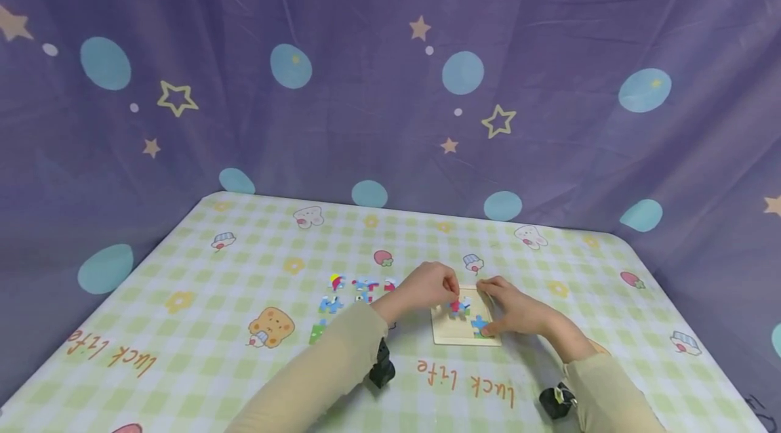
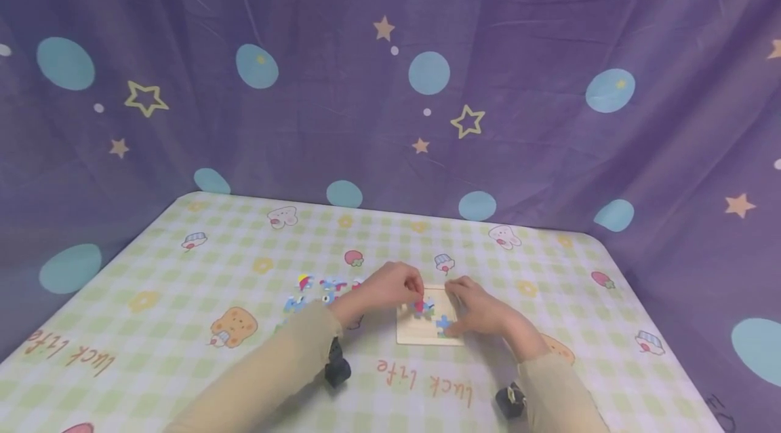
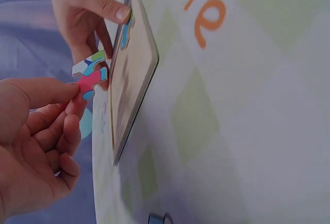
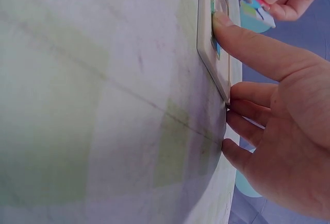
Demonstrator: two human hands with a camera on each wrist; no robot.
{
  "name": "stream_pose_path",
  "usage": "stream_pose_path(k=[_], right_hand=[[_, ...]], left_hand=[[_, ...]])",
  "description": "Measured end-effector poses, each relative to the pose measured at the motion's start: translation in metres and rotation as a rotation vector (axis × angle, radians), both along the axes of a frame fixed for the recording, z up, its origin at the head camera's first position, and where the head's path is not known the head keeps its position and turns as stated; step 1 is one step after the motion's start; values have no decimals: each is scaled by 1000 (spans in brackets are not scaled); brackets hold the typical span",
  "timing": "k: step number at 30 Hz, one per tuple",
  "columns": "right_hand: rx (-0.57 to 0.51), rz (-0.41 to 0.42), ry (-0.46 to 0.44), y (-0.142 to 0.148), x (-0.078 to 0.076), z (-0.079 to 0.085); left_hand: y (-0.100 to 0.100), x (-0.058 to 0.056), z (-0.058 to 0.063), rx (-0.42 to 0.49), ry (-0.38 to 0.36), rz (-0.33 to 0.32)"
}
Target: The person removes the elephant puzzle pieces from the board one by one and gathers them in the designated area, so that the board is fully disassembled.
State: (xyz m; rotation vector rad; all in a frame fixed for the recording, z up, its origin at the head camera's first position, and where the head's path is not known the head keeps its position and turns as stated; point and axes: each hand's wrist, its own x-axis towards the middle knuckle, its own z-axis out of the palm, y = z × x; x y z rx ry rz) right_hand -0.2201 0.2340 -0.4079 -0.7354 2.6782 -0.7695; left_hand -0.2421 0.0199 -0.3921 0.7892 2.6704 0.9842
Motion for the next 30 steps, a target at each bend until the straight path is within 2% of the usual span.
stream_pose_path(k=[13, 22, 30], right_hand=[[-15, -23, -27, 1, -2, -4], [-8, -30, -36, 1, 0, -3], [-13, -33, -36, 1, -1, -2]], left_hand=[[-36, -5, 4, 9, -9, 22], [-64, -5, 4, 51, -66, 33], [-87, -7, 1, 26, -17, 11]])
